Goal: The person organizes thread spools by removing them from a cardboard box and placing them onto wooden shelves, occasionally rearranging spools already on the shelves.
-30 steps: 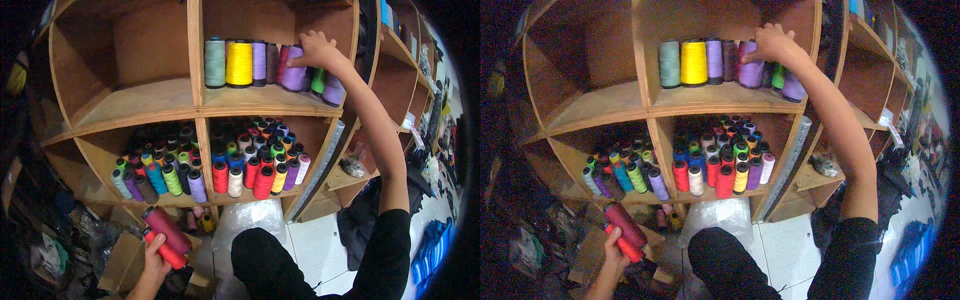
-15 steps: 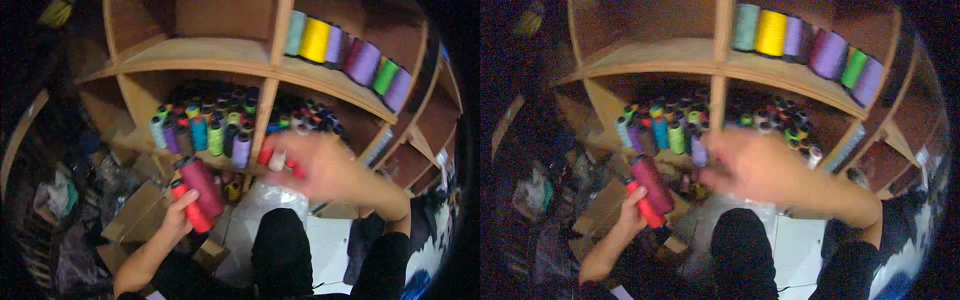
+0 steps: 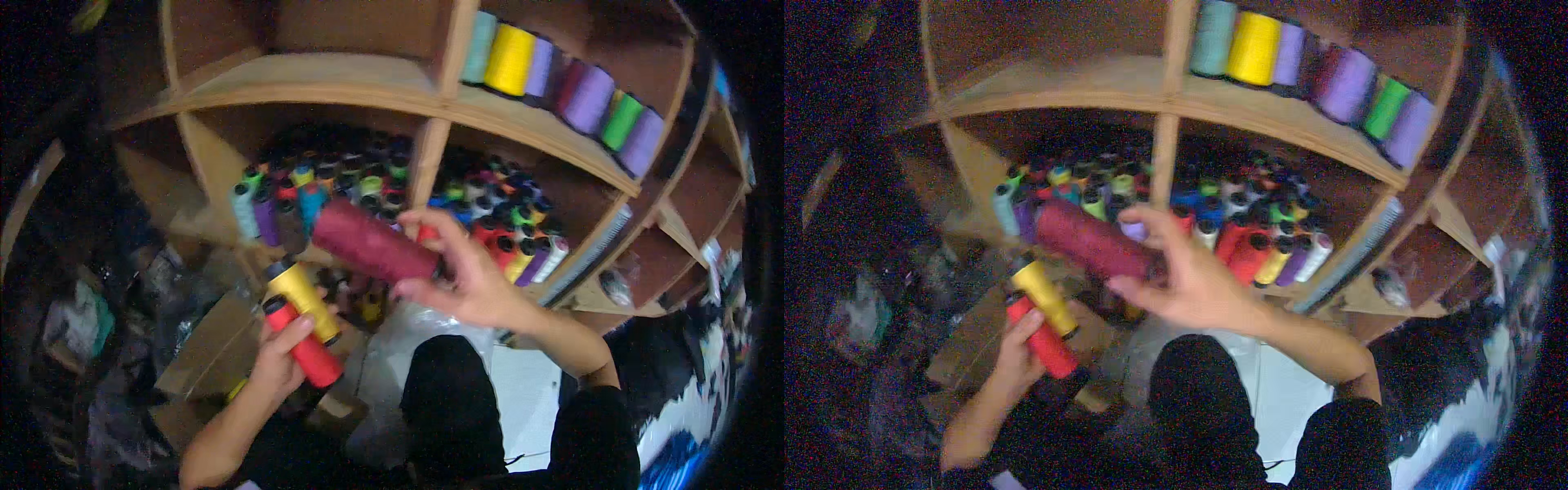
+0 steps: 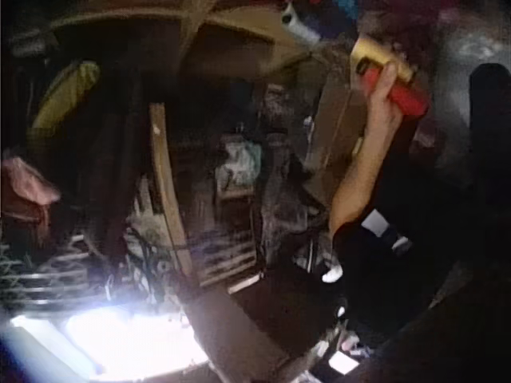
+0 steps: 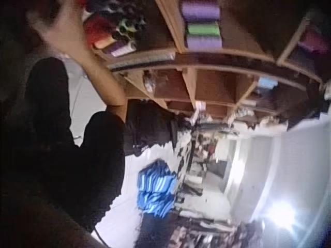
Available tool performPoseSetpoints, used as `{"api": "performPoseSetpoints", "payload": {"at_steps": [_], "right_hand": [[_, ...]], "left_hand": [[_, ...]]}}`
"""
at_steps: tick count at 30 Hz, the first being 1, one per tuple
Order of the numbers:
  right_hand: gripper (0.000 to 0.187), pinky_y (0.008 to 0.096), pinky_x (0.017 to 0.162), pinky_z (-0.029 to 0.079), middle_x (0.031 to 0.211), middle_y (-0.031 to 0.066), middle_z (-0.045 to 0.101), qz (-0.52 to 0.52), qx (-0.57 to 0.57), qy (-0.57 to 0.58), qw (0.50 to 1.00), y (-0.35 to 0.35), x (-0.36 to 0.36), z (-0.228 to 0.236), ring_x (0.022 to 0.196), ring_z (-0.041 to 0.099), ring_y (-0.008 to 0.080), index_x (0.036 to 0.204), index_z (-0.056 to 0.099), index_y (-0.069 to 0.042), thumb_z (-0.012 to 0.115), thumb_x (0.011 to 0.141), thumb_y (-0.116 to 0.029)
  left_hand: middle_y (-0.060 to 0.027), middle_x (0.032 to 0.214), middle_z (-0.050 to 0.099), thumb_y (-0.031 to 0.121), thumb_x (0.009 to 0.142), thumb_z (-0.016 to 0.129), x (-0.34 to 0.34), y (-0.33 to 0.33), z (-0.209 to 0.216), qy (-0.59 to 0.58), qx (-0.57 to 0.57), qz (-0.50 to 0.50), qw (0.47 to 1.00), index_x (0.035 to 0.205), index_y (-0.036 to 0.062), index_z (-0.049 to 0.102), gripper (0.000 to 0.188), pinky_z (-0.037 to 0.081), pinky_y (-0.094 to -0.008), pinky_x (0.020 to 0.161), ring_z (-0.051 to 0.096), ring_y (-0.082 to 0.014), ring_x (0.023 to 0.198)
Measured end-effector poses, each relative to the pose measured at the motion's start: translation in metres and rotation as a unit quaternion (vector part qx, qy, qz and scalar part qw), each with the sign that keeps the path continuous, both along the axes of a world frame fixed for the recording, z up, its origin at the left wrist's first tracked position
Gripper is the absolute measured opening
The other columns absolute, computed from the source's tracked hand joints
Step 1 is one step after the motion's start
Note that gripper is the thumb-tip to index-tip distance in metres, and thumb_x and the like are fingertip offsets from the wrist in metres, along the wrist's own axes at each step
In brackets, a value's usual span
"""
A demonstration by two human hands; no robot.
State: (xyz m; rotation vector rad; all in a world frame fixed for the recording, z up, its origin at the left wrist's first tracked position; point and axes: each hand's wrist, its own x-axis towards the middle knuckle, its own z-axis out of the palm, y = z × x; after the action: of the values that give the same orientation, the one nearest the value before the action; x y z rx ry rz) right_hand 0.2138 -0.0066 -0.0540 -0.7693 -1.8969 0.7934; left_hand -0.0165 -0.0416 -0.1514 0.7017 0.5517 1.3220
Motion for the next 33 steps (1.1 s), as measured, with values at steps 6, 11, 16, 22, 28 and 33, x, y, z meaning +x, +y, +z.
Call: {"api": "performPoseSetpoints", "payload": {"at_steps": [6,11,16,22,28,33], "right_hand": [[0.036,0.0211,0.066,0.045,0.079,0.0030,0.058,-0.302,0.210,-0.016,0.930,-0.004,0.115,0.142,0.074,0.055,0.0079,0.104,0.056,-0.001,0.062,0.083,-0.030],[0.062,0.0347,0.076,0.049,0.091,0.0182,0.065,-0.523,0.392,-0.307,0.692,0.043,0.155,0.209,0.085,0.064,0.0302,0.100,0.062,0.001,0.057,0.076,-0.057],[0.067,0.0410,0.078,0.048,0.091,0.0253,0.063,-0.520,0.268,-0.442,0.680,0.093,0.161,0.219,0.089,0.061,0.0375,0.099,0.062,0.003,0.058,0.074,-0.059],[0.059,0.0462,0.072,0.051,0.075,0.0256,0.062,-0.496,0.353,-0.452,0.652,0.114,0.170,0.217,0.075,0.062,0.0417,0.079,0.067,0.001,0.056,0.077,-0.056],[0.062,0.0432,0.076,0.049,0.085,0.0257,0.062,-0.538,0.253,-0.500,0.630,0.100,0.149,0.211,0.083,0.061,0.0406,0.096,0.062,0.005,0.057,0.078,-0.055],[0.053,0.0464,0.073,0.050,0.082,0.0258,0.062,-0.516,0.327,-0.453,0.649,0.106,0.157,0.202,0.080,0.061,0.0410,0.093,0.064,0.000,0.058,0.078,-0.050]], "left_hand": [[-0.0107,0.117,0.050,0.015,0.078,0.063,-0.002,0.011,-0.012,0.011,0.001,-0.024,1.000,0.125,0.0050,0.038,0.054,0.049,-0.0459,0.084,0.055,-0.0255,0.102],[-0.0102,0.111,0.052,0.015,0.078,0.062,0.006,0.010,-0.009,0.032,0.002,-0.003,0.999,0.122,0.0034,0.040,0.050,0.050,-0.0451,0.082,0.056,-0.0249,0.097],[-0.0111,0.112,0.051,0.014,0.078,0.061,0.000,0.012,-0.013,0.015,0.003,-0.027,1.000,0.122,0.0027,0.040,0.050,0.049,-0.0459,0.082,0.055,-0.0254,0.098],[-0.0115,0.114,0.050,0.013,0.078,0.060,0.002,0.007,-0.009,0.015,0.008,-0.015,1.000,0.123,0.0024,0.039,0.050,0.048,-0.0460,0.084,0.053,-0.0257,0.102],[-0.0114,0.114,0.049,0.012,0.078,0.060,0.000,0.007,-0.007,0.020,0.009,-0.013,1.000,0.123,0.0029,0.038,0.051,0.048,-0.0469,0.084,0.053,-0.0260,0.102],[-0.0115,0.113,0.049,0.015,0.077,0.060,0.003,0.007,-0.005,0.032,0.013,-0.010,0.999,0.123,0.0029,0.039,0.052,0.049,-0.0478,0.083,0.053,-0.0256,0.102]]}}
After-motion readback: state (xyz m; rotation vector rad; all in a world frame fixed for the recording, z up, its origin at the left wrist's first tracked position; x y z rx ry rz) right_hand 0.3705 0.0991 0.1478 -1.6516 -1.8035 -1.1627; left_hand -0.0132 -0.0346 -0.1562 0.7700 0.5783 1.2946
